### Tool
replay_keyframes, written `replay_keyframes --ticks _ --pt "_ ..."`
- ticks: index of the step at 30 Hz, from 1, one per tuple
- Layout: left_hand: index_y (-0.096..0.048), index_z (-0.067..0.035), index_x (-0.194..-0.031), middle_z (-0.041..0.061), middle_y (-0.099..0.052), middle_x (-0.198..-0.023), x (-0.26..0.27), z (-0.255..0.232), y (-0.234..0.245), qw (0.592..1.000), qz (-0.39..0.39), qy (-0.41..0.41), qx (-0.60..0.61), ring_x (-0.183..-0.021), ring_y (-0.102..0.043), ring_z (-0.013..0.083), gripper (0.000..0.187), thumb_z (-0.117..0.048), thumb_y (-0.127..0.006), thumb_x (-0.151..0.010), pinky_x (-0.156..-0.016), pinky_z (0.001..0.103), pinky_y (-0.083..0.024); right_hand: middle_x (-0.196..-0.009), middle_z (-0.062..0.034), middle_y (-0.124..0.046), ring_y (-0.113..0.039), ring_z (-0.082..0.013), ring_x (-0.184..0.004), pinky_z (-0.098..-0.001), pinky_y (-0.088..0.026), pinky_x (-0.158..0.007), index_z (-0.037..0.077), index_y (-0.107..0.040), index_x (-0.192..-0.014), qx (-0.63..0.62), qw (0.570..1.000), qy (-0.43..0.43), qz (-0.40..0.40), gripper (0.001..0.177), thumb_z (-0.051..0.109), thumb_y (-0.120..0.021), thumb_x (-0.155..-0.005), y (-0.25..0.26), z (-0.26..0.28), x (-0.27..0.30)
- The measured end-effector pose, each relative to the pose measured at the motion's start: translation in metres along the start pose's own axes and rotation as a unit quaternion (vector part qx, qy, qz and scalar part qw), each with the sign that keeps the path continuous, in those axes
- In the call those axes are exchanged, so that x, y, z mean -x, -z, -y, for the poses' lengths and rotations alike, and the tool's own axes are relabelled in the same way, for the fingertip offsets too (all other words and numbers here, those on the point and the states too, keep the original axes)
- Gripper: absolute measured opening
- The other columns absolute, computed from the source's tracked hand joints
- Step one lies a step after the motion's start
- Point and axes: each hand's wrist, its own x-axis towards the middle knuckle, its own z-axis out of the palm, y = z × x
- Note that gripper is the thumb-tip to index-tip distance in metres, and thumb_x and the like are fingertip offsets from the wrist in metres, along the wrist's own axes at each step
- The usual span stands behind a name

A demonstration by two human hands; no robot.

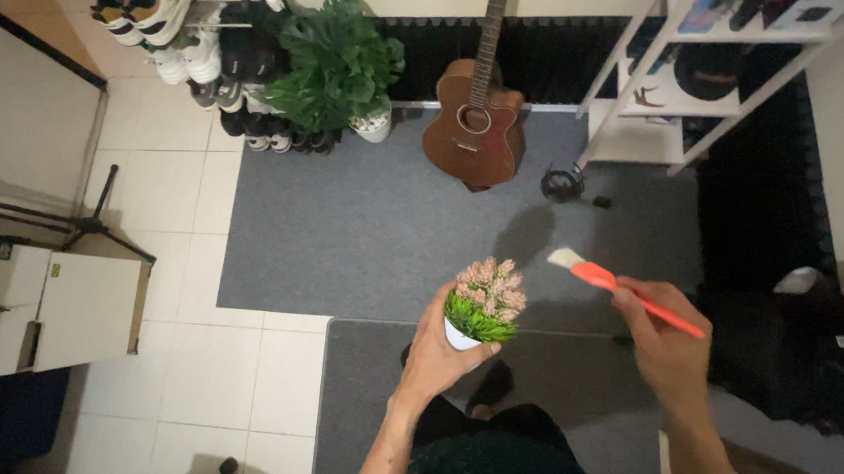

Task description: The person organizes items on a wooden shelf, then picks up a small potted plant. They use a brush to dust the plant's leaves and flowers before placing it on a white shelf. Finally, they handle a small black object near the shelf.

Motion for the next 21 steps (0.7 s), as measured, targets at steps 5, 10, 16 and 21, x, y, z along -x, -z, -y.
replay_keyframes --ticks 5,10,16,21 --pt "-0.042 -0.012 -0.151 0.019 -0.057 -0.142 -0.002 -0.001 0.007 0.999 -0.019 -0.038 -0.011 -0.135 -0.054 0.0359 0.104 -0.028 -0.094 -0.063 -0.111 0.046 -0.045 -0.09 -0.0065 -0.077 -0.066 -0.0104 -0.065 -0.0251 -0.049 -0.054 0.004 -0.08 -0.1 -0.053 0.976 0.072 0.2 0.02 0.014 -0.076 -0.083 -0.011 -0.001 0.009" --pt "-0.043 -0.013 -0.15 0.018 -0.059 -0.138 -0.008 0.002 0.015 0.999 -0.026 -0.021 -0.037 -0.132 -0.055 0.036 0.102 -0.027 -0.094 -0.063 -0.109 0.046 -0.046 -0.098 -0.0084 -0.073 -0.066 -0.0124 -0.081 -0.0259 -0.052 -0.07 0.003 -0.076 -0.109 0.031 0.998 0.056 0.004 0.017 0.015 -0.072 -0.098 -0.025 0.007 0.001" --pt "-0.042 -0.01 -0.15 0.02 -0.059 -0.139 -0.011 0.012 0.019 0.993 -0.057 -0.093 -0.047 -0.13 -0.054 0.0381 0.103 -0.026 -0.094 -0.063 -0.109 0.049 -0.044 -0.095 -0.0065 -0.077 -0.072 -0.0138 -0.075 -0.0258 -0.055 -0.061 0.005 -0.079 -0.103 -0.004 0.975 0.079 0.206 0.02 0.015 -0.075 -0.086 -0.037 0.021 0.004" --pt "-0.043 -0.01 -0.15 0.021 -0.055 -0.136 -0.011 0.02 0.026 0.994 -0.068 -0.057 -0.069 -0.128 -0.052 0.0394 0.102 -0.026 -0.094 -0.063 -0.106 0.05 -0.045 -0.105 -0.0063 -0.074 -0.07 -0.0117 -0.088 -0.0244 -0.056 -0.073 0.007 -0.074 -0.11 0.009 0.987 0.139 0.081 0.015 0.015 -0.07 -0.098 -0.064 0.022 -0.014"
